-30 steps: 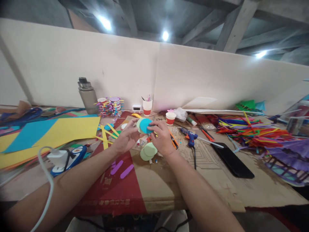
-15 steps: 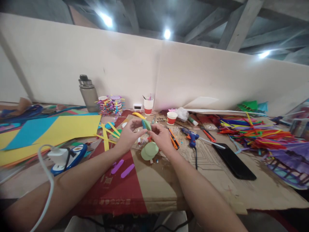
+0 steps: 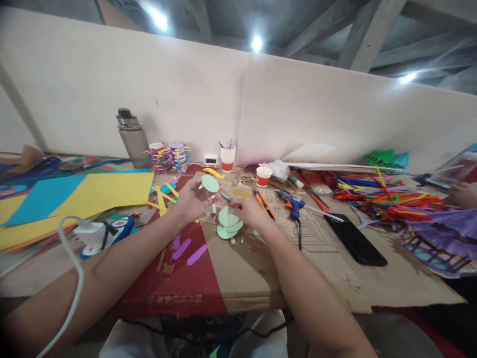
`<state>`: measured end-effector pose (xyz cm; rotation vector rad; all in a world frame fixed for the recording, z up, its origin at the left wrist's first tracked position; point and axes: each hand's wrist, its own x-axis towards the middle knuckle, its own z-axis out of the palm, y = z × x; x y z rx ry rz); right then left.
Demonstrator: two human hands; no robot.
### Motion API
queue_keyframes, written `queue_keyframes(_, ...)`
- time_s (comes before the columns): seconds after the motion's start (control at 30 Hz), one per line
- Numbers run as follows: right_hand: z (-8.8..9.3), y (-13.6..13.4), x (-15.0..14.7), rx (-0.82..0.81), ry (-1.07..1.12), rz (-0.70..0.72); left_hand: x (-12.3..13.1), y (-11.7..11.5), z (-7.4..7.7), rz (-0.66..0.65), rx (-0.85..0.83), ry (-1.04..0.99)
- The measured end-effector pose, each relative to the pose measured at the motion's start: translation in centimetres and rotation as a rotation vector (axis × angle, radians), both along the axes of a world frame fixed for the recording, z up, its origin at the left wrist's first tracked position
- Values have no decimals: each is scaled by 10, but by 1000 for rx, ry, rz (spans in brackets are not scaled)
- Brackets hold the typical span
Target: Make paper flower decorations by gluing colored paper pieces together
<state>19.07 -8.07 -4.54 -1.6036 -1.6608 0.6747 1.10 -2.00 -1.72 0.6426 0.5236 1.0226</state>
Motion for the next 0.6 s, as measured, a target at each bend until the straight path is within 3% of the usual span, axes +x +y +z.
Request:
queue_keyframes(0.07, 0, 1, 0, 130, -62, -14, -1, 1, 0, -51, -16, -13)
queue_keyframes(0.17, 7, 2, 8, 261, -14, -178, -1, 1, -1, -95, -16, -10)
queue_keyframes(0.27, 19, -3, 29, 281, 10, -368, 0, 0, -1, -131, 8, 5)
queue_keyframes(0.33, 25, -13, 49, 280, -112, -490, 0, -1, -1, -141, 25, 8)
queue_keyframes(0.47, 23, -37, 92, 72, -513, -763, 0, -3, 1, -150, 31, 9)
queue_keyframes(0.53, 14, -45, 107, -34, -590, -781, 1, -4, 1, -158, 47, 7)
queue_keyframes(0.6, 3, -47, 117, -73, -613, -693, 1, -4, 0, -171, 74, 2)
